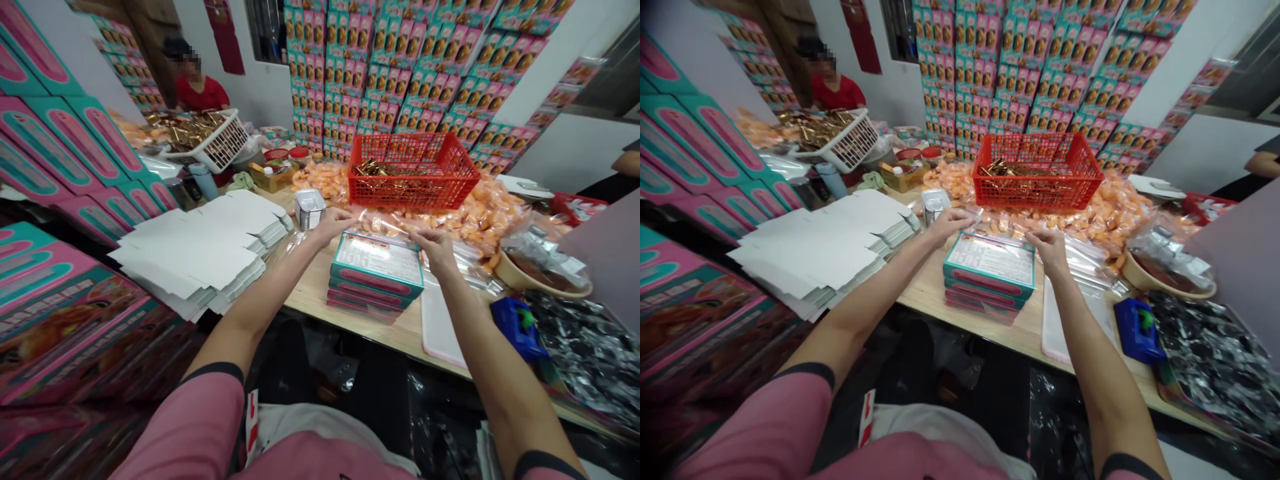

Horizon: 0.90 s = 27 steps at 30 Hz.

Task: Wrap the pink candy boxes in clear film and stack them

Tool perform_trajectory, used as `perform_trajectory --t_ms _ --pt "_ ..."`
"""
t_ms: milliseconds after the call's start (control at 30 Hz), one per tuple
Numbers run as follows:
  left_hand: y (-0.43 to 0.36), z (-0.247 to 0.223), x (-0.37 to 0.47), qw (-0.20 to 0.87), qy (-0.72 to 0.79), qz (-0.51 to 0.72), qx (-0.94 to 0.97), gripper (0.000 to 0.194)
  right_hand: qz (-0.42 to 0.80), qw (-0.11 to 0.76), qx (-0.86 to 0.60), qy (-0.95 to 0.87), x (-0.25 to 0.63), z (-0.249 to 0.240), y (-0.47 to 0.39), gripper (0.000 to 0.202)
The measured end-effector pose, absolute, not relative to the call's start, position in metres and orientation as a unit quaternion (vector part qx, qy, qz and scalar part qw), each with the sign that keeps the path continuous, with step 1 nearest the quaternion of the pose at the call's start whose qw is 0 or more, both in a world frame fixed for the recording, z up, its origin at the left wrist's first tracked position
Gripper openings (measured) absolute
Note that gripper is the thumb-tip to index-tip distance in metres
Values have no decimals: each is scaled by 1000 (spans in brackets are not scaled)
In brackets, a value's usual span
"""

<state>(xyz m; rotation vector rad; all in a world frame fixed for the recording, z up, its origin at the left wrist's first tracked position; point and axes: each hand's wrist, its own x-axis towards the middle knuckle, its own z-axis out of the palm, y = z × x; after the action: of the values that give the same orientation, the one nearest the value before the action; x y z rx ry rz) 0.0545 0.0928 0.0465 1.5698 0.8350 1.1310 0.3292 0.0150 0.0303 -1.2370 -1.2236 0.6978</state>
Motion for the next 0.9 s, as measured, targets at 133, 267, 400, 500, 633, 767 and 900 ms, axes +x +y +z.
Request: perform_trajectory --t_ms 133,267,400,500,633,767,900 --pt "96 29 59 503 368 454 637 23 319 577 -560 -503 330 17 18 27" --pt "98 24 60 518 370 452 625 19 314 583 -566 -491 329 13 18 24" --pt "100 23 62 534 385 450 603 20 324 582 -579 -469 329 11 22 25" --pt "103 21 66 550 399 453 578 16 336 580 -588 -454 329 9 27 25" --pt "104 21 72 593 399 444 541 19 348 575 -594 -442 330 10 29 23" --pt "105 19 73 639 394 413 515 28 364 567 -599 -433 331 13 24 22" --pt "106 14 69 662 394 394 501 26 384 559 -598 -426 331 16 21 20"
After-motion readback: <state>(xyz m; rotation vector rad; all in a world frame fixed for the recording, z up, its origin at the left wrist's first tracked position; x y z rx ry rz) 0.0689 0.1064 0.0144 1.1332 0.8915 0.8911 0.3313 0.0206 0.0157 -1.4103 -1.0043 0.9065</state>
